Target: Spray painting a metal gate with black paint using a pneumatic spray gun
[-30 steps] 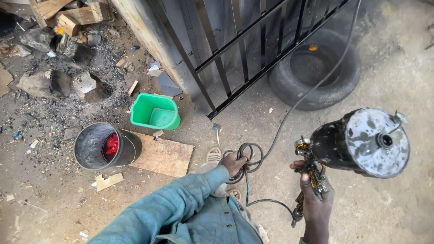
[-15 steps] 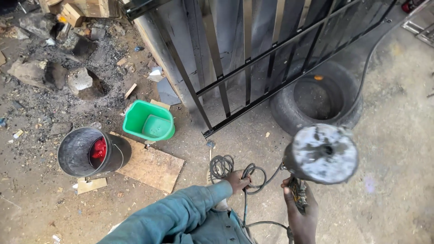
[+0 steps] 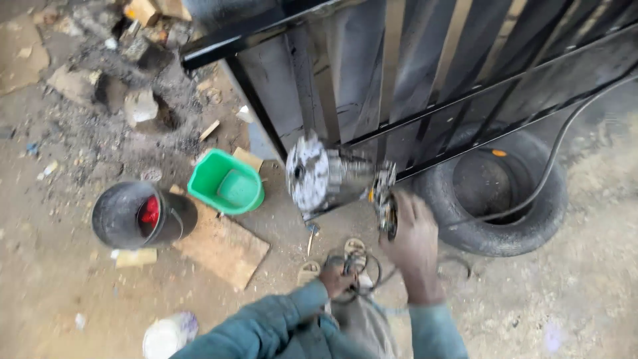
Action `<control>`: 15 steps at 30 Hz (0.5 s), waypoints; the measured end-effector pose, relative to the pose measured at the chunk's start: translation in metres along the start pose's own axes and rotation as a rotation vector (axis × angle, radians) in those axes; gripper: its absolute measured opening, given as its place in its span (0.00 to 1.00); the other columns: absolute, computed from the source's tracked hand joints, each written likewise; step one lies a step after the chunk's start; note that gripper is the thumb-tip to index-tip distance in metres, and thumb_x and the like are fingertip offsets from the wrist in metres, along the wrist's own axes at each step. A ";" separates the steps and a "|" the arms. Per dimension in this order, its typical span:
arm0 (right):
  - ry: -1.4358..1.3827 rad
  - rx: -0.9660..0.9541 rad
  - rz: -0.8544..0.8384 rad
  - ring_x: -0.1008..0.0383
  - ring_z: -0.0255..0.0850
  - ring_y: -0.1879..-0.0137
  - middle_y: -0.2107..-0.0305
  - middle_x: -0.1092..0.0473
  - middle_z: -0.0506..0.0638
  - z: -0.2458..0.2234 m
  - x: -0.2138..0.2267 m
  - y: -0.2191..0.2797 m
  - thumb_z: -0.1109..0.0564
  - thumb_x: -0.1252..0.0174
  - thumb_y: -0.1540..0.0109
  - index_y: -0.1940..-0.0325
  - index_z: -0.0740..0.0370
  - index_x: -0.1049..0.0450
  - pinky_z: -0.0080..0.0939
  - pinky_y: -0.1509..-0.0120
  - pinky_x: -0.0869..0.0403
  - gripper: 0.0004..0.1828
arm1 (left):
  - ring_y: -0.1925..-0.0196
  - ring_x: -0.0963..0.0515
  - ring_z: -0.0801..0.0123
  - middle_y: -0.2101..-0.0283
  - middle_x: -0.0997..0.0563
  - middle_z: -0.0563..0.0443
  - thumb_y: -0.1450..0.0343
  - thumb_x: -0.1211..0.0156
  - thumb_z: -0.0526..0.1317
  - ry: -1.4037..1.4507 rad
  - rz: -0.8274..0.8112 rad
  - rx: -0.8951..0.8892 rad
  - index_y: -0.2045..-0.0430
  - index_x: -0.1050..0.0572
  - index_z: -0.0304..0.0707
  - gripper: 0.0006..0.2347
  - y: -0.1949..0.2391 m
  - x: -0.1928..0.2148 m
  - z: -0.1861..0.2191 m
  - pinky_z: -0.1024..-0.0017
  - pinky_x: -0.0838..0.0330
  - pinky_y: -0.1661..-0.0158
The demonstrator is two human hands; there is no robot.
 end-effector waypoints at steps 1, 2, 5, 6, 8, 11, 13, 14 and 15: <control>0.037 0.097 0.074 0.24 0.57 0.49 0.60 0.29 0.58 0.007 0.002 -0.015 0.62 0.28 0.64 0.39 0.62 0.29 0.56 0.41 0.27 0.46 | 0.62 0.19 0.59 0.65 0.18 0.42 0.23 0.45 0.51 0.156 0.016 -0.026 0.62 0.20 0.39 0.15 -0.021 -0.004 -0.010 0.63 0.21 0.59; 0.026 0.120 0.046 0.24 0.57 0.49 0.60 0.29 0.58 0.001 0.010 -0.020 0.62 0.28 0.64 0.39 0.62 0.29 0.56 0.41 0.27 0.46 | 0.62 0.19 0.59 0.65 0.18 0.42 0.23 0.45 0.51 0.185 0.037 -0.013 0.62 0.20 0.39 0.15 0.002 -0.012 -0.010 0.63 0.21 0.59; 0.013 0.213 0.027 0.30 0.58 0.46 0.53 0.29 0.61 -0.012 0.022 -0.088 0.64 0.36 0.58 0.38 0.70 0.34 0.56 0.40 0.30 0.42 | 0.60 0.21 0.59 0.64 0.20 0.48 0.26 0.46 0.51 -0.008 0.235 -0.211 0.67 0.21 0.47 0.11 0.012 0.026 0.049 0.61 0.28 0.57; 0.023 0.260 0.074 0.29 0.58 0.49 0.55 0.29 0.60 -0.014 0.024 -0.103 0.64 0.39 0.56 0.40 0.70 0.33 0.55 0.43 0.29 0.38 | 0.58 0.19 0.60 0.62 0.18 0.49 0.27 0.44 0.52 -0.003 0.276 -0.192 0.64 0.20 0.47 0.12 0.019 0.027 0.055 0.62 0.26 0.57; 0.043 0.316 0.145 0.29 0.57 0.52 0.56 0.28 0.60 -0.012 0.027 -0.134 0.64 0.41 0.55 0.42 0.69 0.32 0.55 0.46 0.29 0.35 | 0.56 0.17 0.61 0.61 0.16 0.50 0.29 0.42 0.53 -0.005 0.321 -0.200 0.62 0.20 0.47 0.14 0.018 0.030 0.075 0.63 0.24 0.56; 0.184 0.365 0.144 0.30 0.54 0.48 0.53 0.30 0.57 -0.011 0.014 -0.166 0.60 0.29 0.61 0.38 0.66 0.33 0.52 0.41 0.30 0.47 | 0.59 0.17 0.66 0.63 0.14 0.51 0.31 0.39 0.53 -0.016 0.343 -0.171 0.63 0.17 0.47 0.14 0.020 0.024 0.083 0.66 0.25 0.58; 0.223 0.379 0.164 0.29 0.53 0.49 0.54 0.29 0.57 -0.014 0.010 -0.181 0.60 0.27 0.59 0.39 0.66 0.33 0.53 0.39 0.30 0.44 | 0.54 0.18 0.67 0.58 0.15 0.54 0.29 0.37 0.50 0.036 0.253 -0.130 0.59 0.20 0.46 0.12 0.015 0.014 0.077 0.71 0.22 0.50; 0.221 0.376 0.162 0.29 0.53 0.49 0.54 0.29 0.57 -0.013 0.007 -0.188 0.60 0.27 0.59 0.39 0.66 0.33 0.53 0.39 0.30 0.44 | 0.54 0.18 0.67 0.58 0.15 0.54 0.29 0.37 0.50 0.035 0.252 -0.126 0.59 0.20 0.46 0.12 0.011 0.019 0.078 0.71 0.22 0.50; 0.226 0.376 0.175 0.28 0.53 0.48 0.54 0.28 0.57 -0.012 0.005 -0.191 0.60 0.26 0.59 0.40 0.67 0.32 0.53 0.39 0.29 0.44 | 0.59 0.18 0.67 0.62 0.15 0.53 0.30 0.39 0.54 -0.027 0.262 -0.126 0.61 0.19 0.45 0.15 0.010 0.022 0.078 0.68 0.22 0.56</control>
Point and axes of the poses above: each hand's wrist, its own y-axis away from the middle knuckle, its own x-axis out of the back of the hand, z = x × y, the point moved 9 cm from there along -y, towards the middle knuckle
